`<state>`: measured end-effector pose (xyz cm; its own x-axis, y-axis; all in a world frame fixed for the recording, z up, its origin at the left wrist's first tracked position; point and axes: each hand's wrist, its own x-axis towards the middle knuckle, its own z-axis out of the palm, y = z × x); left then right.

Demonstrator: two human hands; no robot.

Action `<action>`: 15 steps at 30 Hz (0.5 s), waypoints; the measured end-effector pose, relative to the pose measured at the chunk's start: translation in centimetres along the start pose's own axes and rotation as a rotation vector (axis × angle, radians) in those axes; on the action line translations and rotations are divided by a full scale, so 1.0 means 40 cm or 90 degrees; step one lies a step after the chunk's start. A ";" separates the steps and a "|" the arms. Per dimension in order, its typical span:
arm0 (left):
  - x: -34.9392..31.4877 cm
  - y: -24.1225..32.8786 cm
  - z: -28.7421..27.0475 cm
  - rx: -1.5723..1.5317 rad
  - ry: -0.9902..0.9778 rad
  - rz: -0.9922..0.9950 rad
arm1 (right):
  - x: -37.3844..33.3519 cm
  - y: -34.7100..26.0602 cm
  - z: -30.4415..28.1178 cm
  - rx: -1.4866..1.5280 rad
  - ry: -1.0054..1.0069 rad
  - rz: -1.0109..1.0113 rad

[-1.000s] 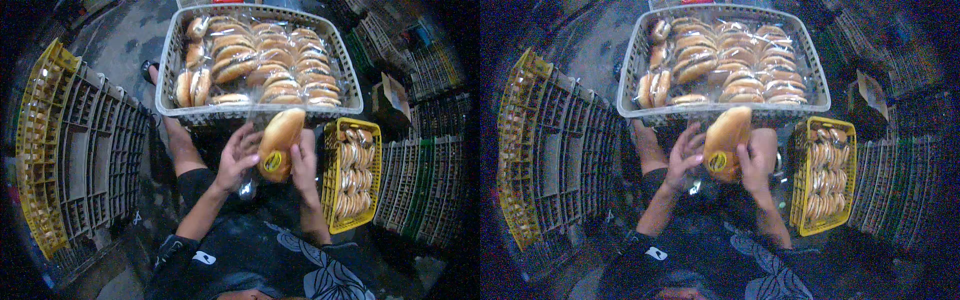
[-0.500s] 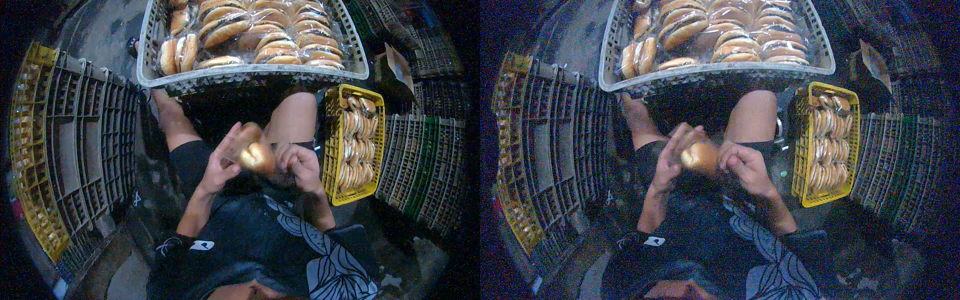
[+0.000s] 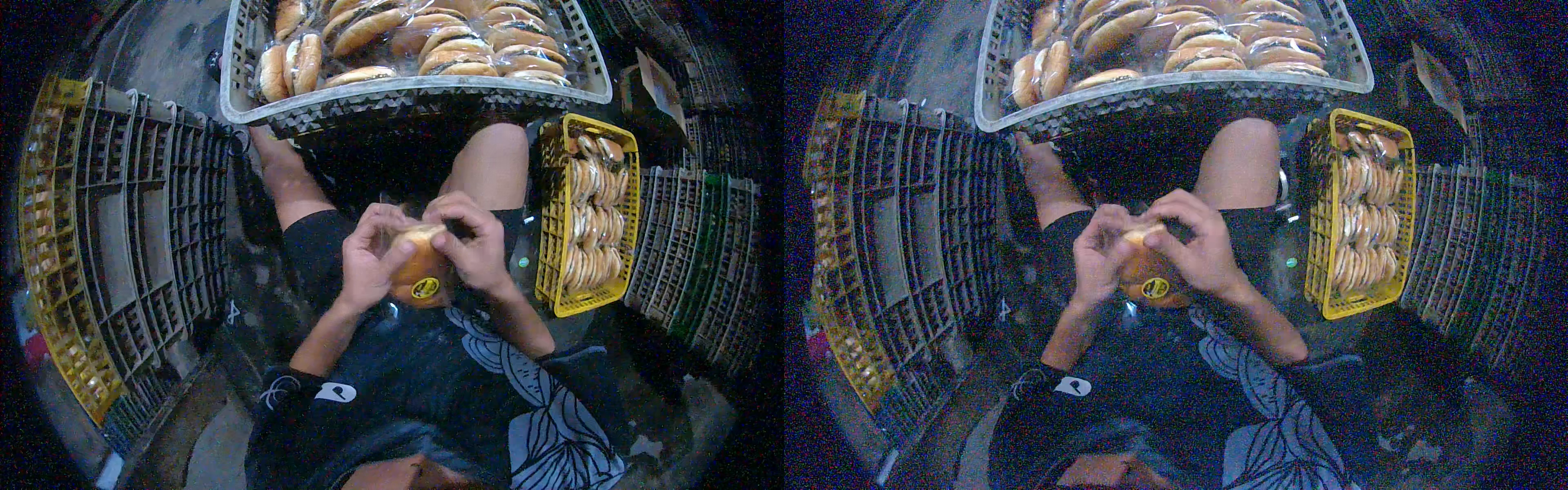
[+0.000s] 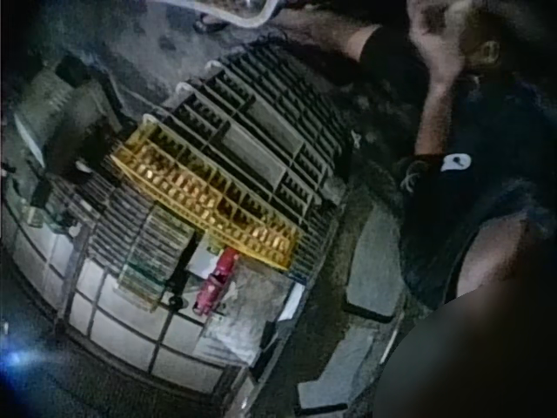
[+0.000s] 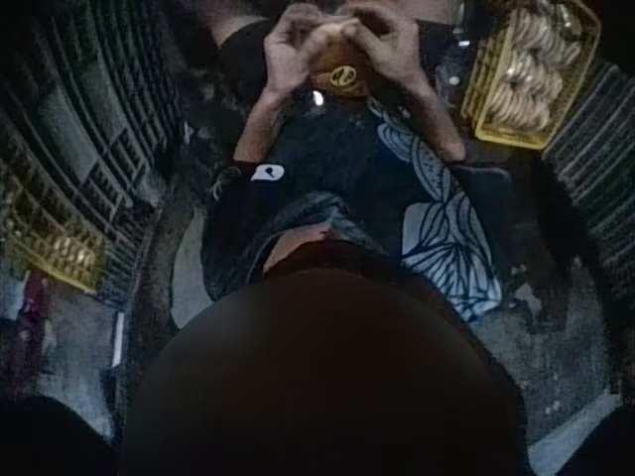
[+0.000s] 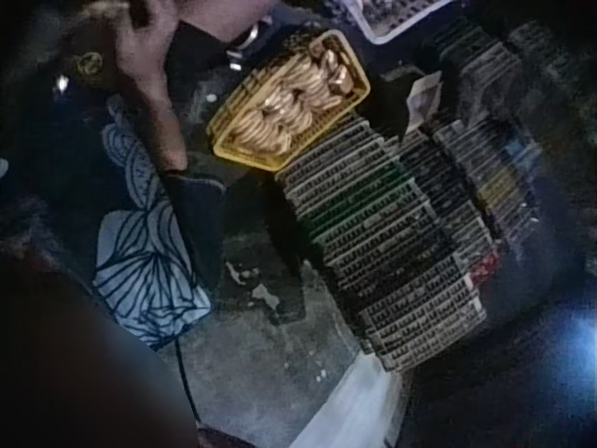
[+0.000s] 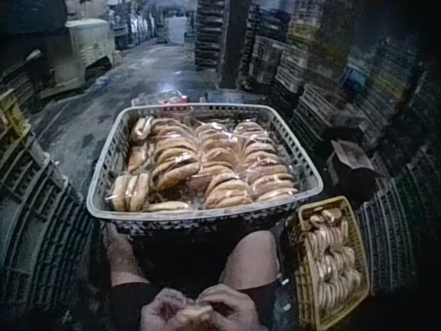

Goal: The person sits on the floor and repeatedly picks up buns from a white crate, wraps each in plastic, and places them into a yellow crate. The process continues throughout the clip.

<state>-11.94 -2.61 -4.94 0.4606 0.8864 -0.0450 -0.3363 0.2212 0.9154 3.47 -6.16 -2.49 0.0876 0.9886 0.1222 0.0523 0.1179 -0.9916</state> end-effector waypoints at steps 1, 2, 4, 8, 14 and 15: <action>0.003 -0.006 0.002 -0.013 0.010 0.040 | 0.006 -0.011 -0.006 -0.016 -0.024 -0.024; 0.006 -0.003 -0.001 0.014 -0.004 0.067 | 0.009 -0.013 -0.007 0.062 -0.021 0.023; 0.022 0.015 -0.024 0.068 -0.092 -0.052 | 0.000 -0.031 -0.004 0.194 -0.008 0.168; 0.059 0.057 0.004 -0.116 -0.102 -0.262 | -0.001 -0.024 0.003 0.175 0.011 0.133; 0.015 0.063 0.040 0.217 0.013 0.009 | 0.001 -0.040 0.031 0.078 0.170 0.154; 0.005 0.065 0.058 0.103 0.101 -0.049 | 0.002 -0.040 0.030 0.051 0.138 0.159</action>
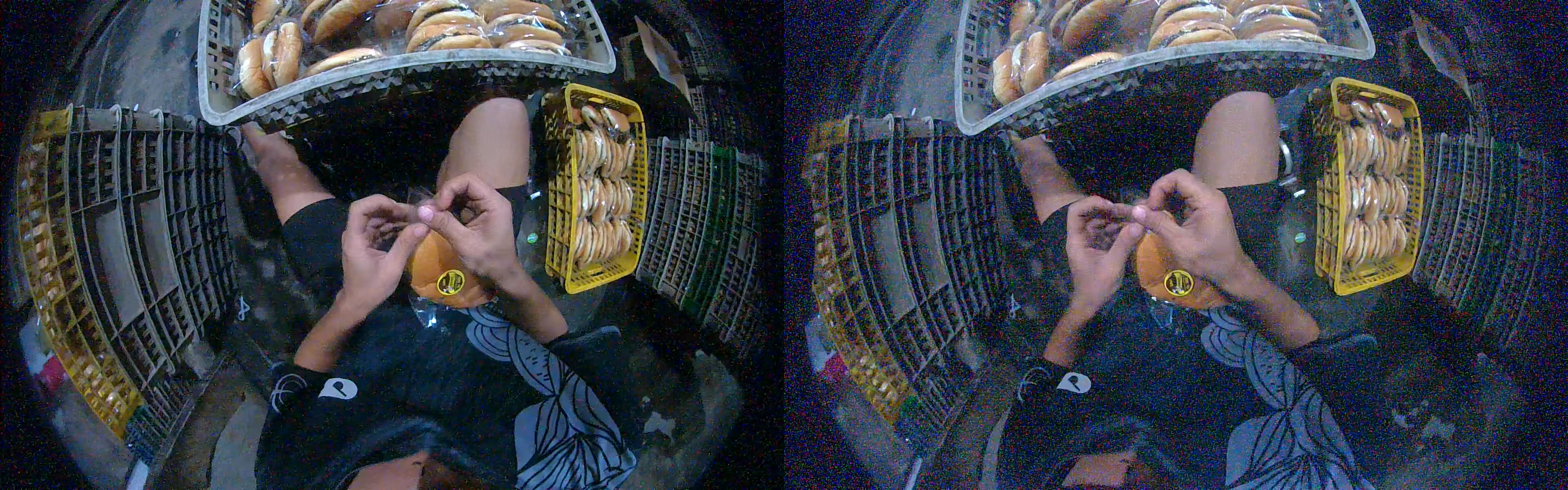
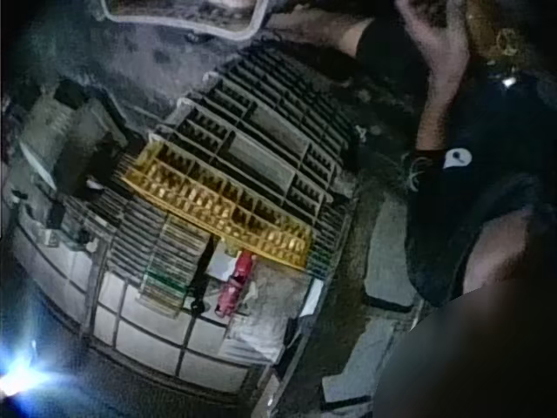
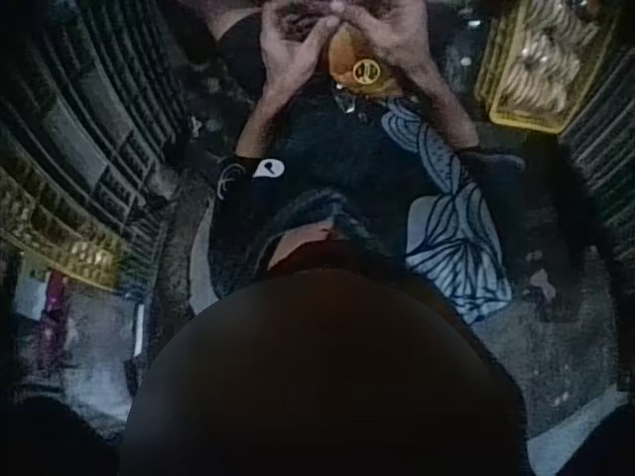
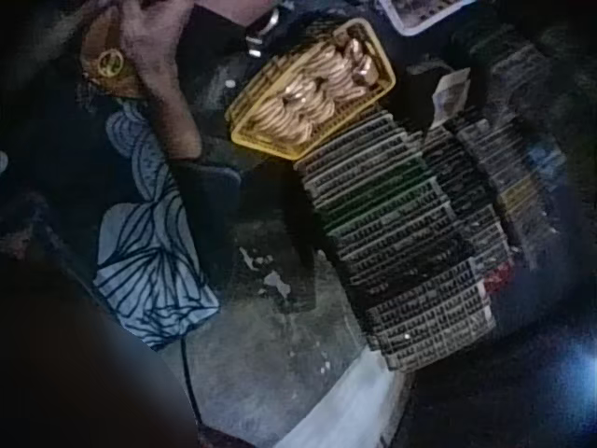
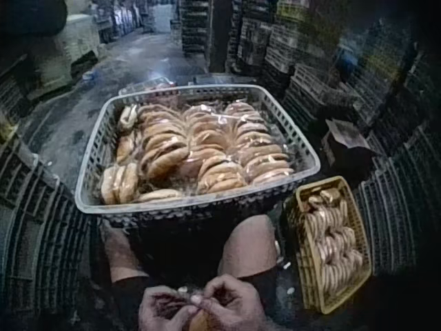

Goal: The person sits on the floor and repeatedly picks up buns from a white crate, wraps each in plastic, and places them into a yellow crate. The process continues throughout the clip.

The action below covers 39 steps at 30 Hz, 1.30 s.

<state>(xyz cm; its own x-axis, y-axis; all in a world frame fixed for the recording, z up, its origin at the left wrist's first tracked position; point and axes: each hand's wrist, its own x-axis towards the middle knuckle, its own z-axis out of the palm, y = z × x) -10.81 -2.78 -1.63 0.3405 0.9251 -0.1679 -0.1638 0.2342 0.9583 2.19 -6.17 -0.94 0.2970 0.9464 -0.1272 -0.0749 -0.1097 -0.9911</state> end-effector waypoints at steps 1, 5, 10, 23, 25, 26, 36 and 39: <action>0.005 0.001 -0.011 0.111 -0.051 0.035 | 0.000 0.000 -0.004 -0.030 -0.030 0.004; 0.015 -0.001 -0.032 0.348 -0.135 0.067 | 0.000 -0.009 -0.028 -0.325 -0.105 -0.137; 0.006 -0.046 -0.063 0.427 -0.306 0.004 | -0.052 0.001 -0.042 -0.298 -0.162 0.150; -0.046 -0.194 -0.003 0.302 -0.189 -0.055 | 0.044 0.383 -0.452 -0.649 0.391 0.333; -0.032 -0.179 0.033 0.357 -0.187 -0.049 | 0.025 0.588 -0.604 -0.870 0.264 0.455; -0.023 -0.178 0.050 0.381 -0.186 -0.041 | 0.011 0.695 -0.701 -0.739 0.180 0.459; 0.000 -0.199 0.010 0.281 0.036 -0.009 | -0.122 0.637 -0.626 -0.755 0.169 0.580; 0.026 -0.193 0.015 0.278 -0.006 0.159 | -0.151 0.605 -0.648 -0.807 0.155 0.659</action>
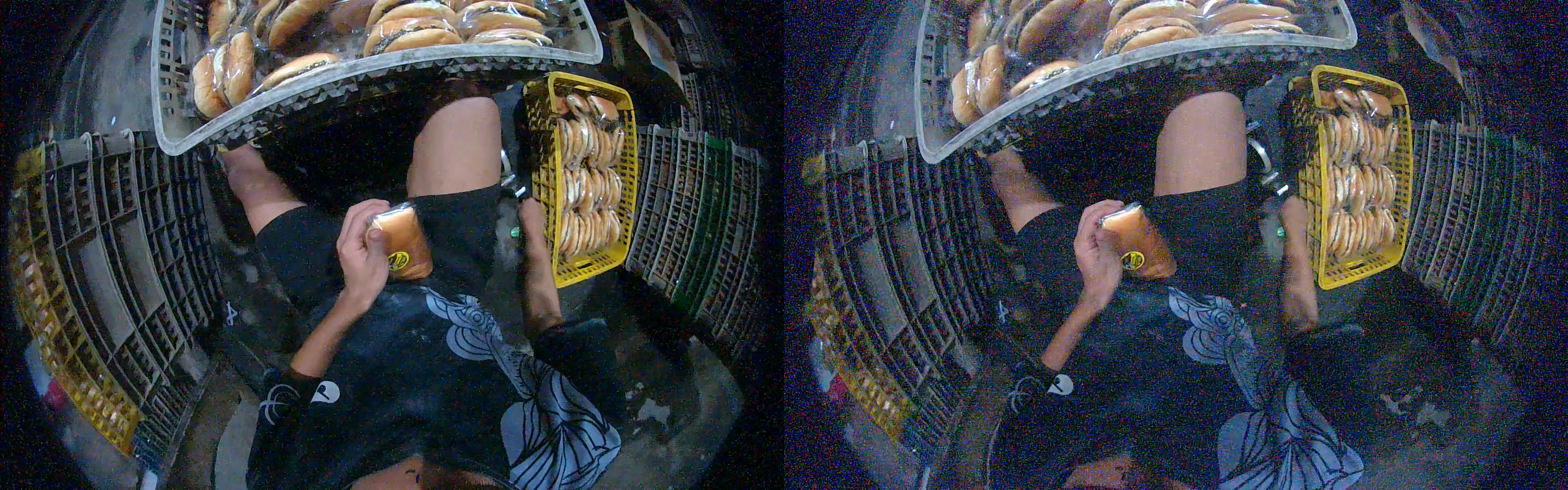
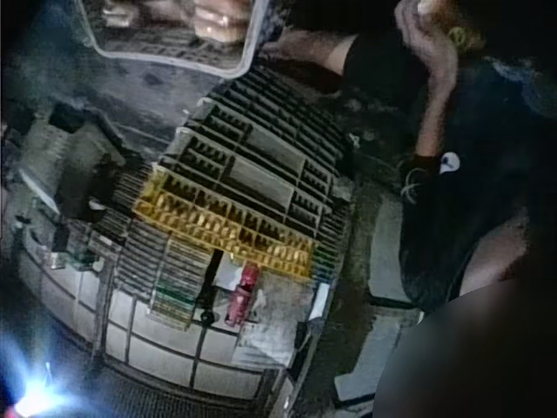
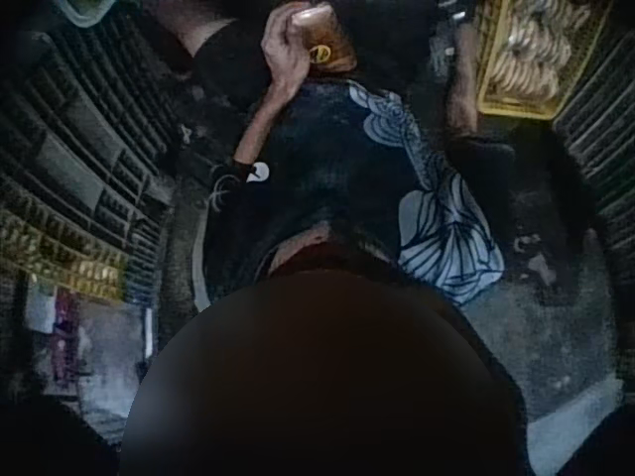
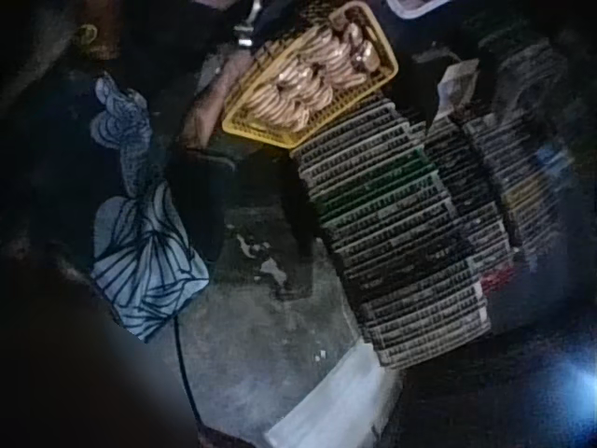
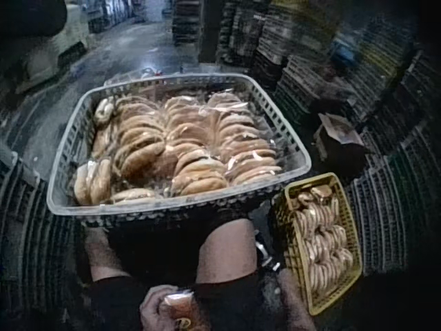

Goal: The person sits on the floor and repeatedly picks up buns from a white crate, wraps each in plastic, and places them into a yellow crate. The process continues throughout the clip.

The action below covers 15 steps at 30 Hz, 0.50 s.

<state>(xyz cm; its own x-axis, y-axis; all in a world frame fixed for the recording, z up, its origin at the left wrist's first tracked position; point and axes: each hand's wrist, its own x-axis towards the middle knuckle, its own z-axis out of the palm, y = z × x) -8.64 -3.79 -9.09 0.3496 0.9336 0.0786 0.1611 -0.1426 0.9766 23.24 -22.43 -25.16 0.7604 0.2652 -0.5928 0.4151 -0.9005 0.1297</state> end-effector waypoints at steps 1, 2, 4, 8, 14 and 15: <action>0.016 0.005 0.007 -0.016 -0.024 0.020 | -0.019 0.056 -0.007 -0.011 0.007 0.054; 0.021 0.007 0.006 -0.002 -0.015 0.029 | -0.060 0.011 -0.054 -0.032 -0.001 0.067; 0.013 0.011 -0.009 0.031 0.051 0.050 | -0.073 -0.046 -0.121 0.152 -0.035 -0.175; 0.022 0.003 0.025 0.066 0.019 0.178 | -0.349 -0.212 -0.359 0.571 -0.163 -0.688; 0.033 0.064 0.021 0.035 0.021 0.374 | -0.496 -0.454 -0.433 0.566 -0.189 -0.833; 0.035 0.063 0.013 0.049 0.039 0.387 | -0.487 -0.473 -0.423 0.510 -0.265 -0.786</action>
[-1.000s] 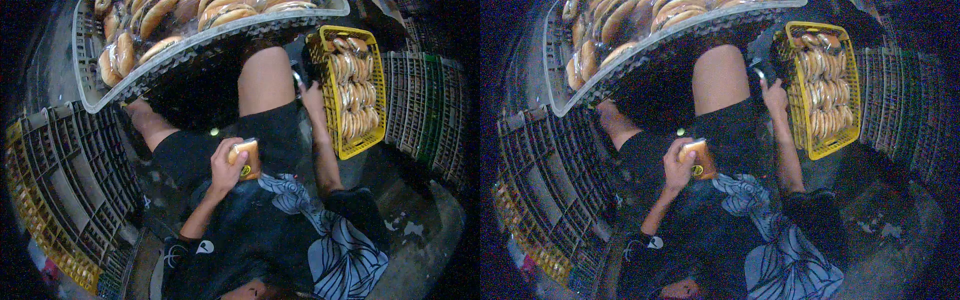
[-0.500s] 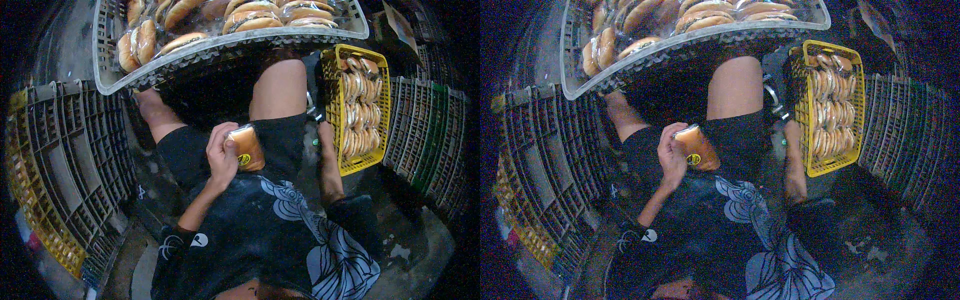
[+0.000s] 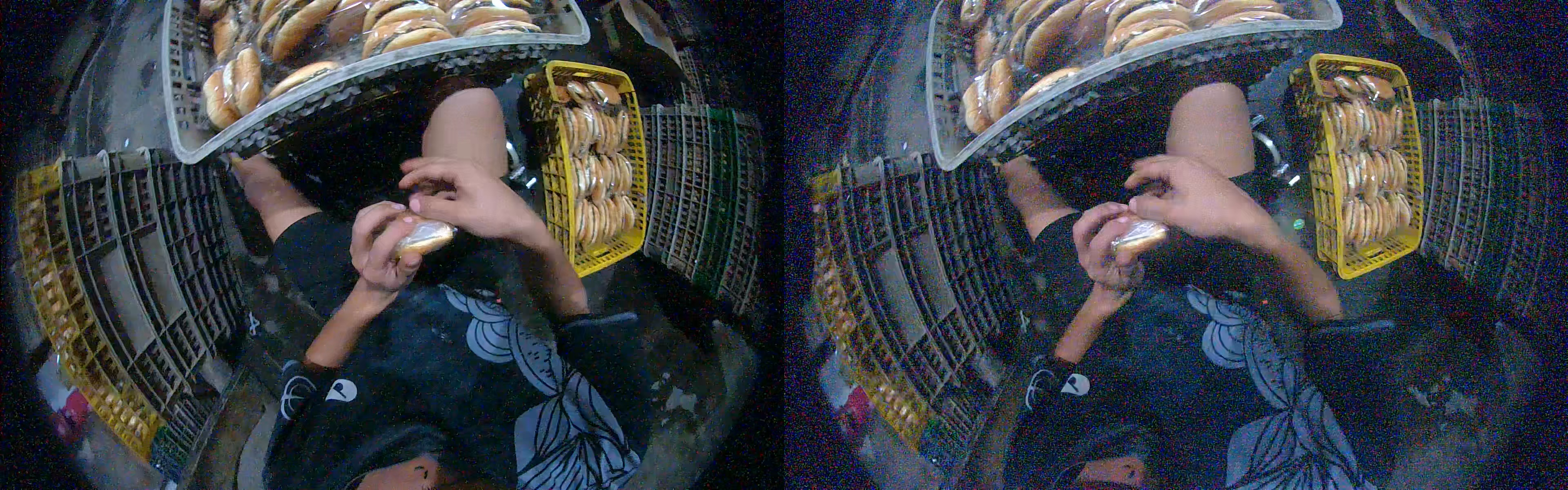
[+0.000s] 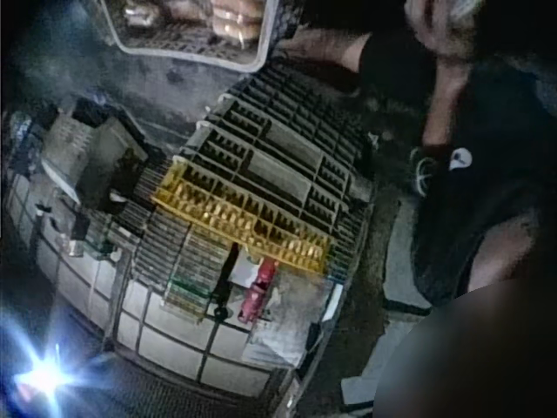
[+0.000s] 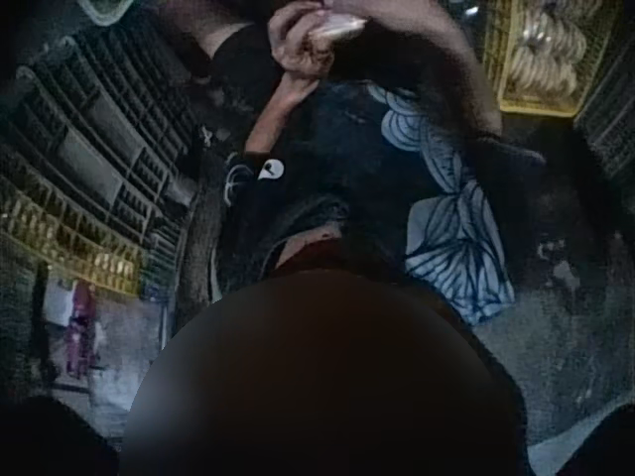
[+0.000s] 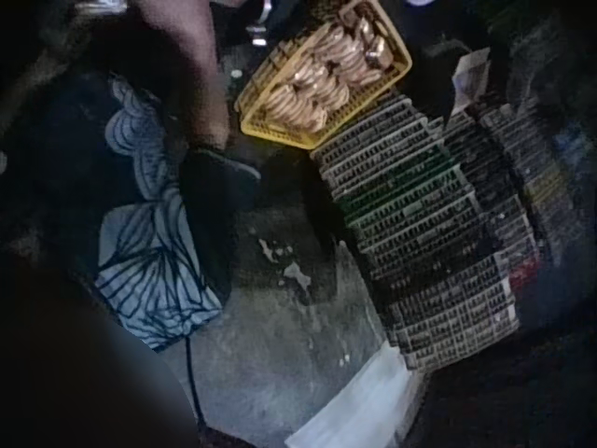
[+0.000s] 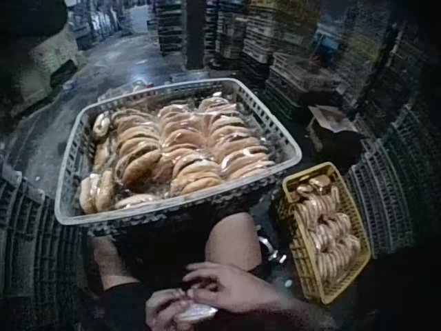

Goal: The person sits on the floor and repeatedly picks up buns from a white crate, wraps each in plastic, and places them into a yellow crate. The process continues throughout the clip.

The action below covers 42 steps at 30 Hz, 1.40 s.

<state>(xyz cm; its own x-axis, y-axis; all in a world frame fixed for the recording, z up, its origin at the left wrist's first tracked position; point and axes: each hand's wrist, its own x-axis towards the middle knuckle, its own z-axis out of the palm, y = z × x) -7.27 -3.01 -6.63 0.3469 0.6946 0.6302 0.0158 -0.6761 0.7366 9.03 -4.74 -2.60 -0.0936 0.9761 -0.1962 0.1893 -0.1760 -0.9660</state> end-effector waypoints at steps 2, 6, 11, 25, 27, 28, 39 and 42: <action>0.007 -0.002 -0.008 0.032 0.035 0.021 | 0.032 0.018 0.006 -0.010 -0.120 0.163; -0.018 -0.014 0.001 -0.065 0.028 -0.171 | 0.060 0.151 0.065 0.124 -0.045 0.154; 0.122 -0.084 -0.025 -0.006 0.027 -0.407 | 0.099 0.041 0.095 0.155 0.091 0.060; 0.620 -0.297 -0.147 0.380 -0.090 0.155 | 0.472 -0.330 -0.134 -0.083 0.357 -0.334; 0.590 -0.319 -0.134 0.501 -0.444 0.040 | 0.526 -0.343 -0.119 -0.141 0.360 -0.335; 0.588 -0.308 -0.118 0.611 -0.661 -0.020 | 0.565 -0.329 -0.114 -0.210 0.348 -0.339; 0.538 -0.307 -0.129 0.078 -0.452 -0.441 | 0.620 -0.202 -0.148 -0.940 0.237 -0.390; 0.441 -0.173 -0.177 -0.394 -0.093 -0.420 | 0.365 -0.283 -0.099 -0.448 0.078 -0.334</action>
<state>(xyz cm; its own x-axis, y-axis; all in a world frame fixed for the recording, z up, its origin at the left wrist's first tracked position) -7.89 15.66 1.11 0.5613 0.8271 0.0282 -0.2373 0.1282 0.9629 9.41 11.99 6.14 -0.2401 0.9229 0.3010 0.7126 0.3781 -0.5909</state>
